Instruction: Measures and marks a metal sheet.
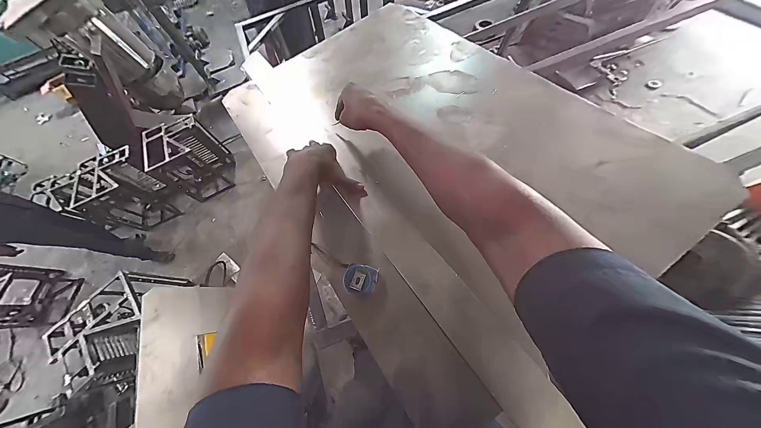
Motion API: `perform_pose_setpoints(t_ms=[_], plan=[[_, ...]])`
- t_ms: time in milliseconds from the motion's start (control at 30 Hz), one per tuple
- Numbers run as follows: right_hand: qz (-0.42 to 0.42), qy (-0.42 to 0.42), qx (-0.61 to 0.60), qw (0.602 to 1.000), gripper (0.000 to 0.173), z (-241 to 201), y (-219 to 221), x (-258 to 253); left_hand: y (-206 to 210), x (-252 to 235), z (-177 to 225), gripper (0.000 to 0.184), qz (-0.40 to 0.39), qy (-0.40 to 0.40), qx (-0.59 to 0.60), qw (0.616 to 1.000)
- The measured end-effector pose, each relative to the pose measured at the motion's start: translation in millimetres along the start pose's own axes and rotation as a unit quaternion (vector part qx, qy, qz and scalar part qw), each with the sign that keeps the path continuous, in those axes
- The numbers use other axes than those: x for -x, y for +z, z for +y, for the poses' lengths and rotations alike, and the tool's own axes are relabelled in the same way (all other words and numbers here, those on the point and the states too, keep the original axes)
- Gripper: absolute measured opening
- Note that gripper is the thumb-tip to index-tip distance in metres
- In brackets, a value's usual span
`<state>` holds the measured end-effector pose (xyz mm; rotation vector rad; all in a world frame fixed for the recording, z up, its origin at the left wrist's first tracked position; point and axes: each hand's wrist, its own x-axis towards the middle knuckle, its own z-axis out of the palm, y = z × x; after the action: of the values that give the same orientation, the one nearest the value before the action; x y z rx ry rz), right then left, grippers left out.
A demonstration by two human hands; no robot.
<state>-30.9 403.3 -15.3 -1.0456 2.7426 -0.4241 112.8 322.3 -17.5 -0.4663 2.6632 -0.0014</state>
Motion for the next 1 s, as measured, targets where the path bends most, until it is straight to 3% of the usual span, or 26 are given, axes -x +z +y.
perform_pose_setpoints(t_ms=[167, 567, 833, 1000], plan=[[0.000, 0.015, 0.010, 1.000, 0.024, -12, 10, -26, 2, 5, 0, 0.118, 0.020, 0.000, 0.018, 1.000], [-0.033, -0.053, 0.100, 0.993, 0.021, -38, -10, -18, 8, -15, -6, 0.119, 0.007, 0.002, 0.040, 0.999], [-0.068, -0.090, 0.132, 0.985, 0.020, -25, -18, 46, 12, -15, -11, 0.121, 0.029, 0.021, 0.040, 0.999], [-0.088, -0.107, 0.142, 0.980, 0.017, -6, -19, 107, 13, -21, -11, 0.110, 0.036, 0.037, 0.023, 0.998]])
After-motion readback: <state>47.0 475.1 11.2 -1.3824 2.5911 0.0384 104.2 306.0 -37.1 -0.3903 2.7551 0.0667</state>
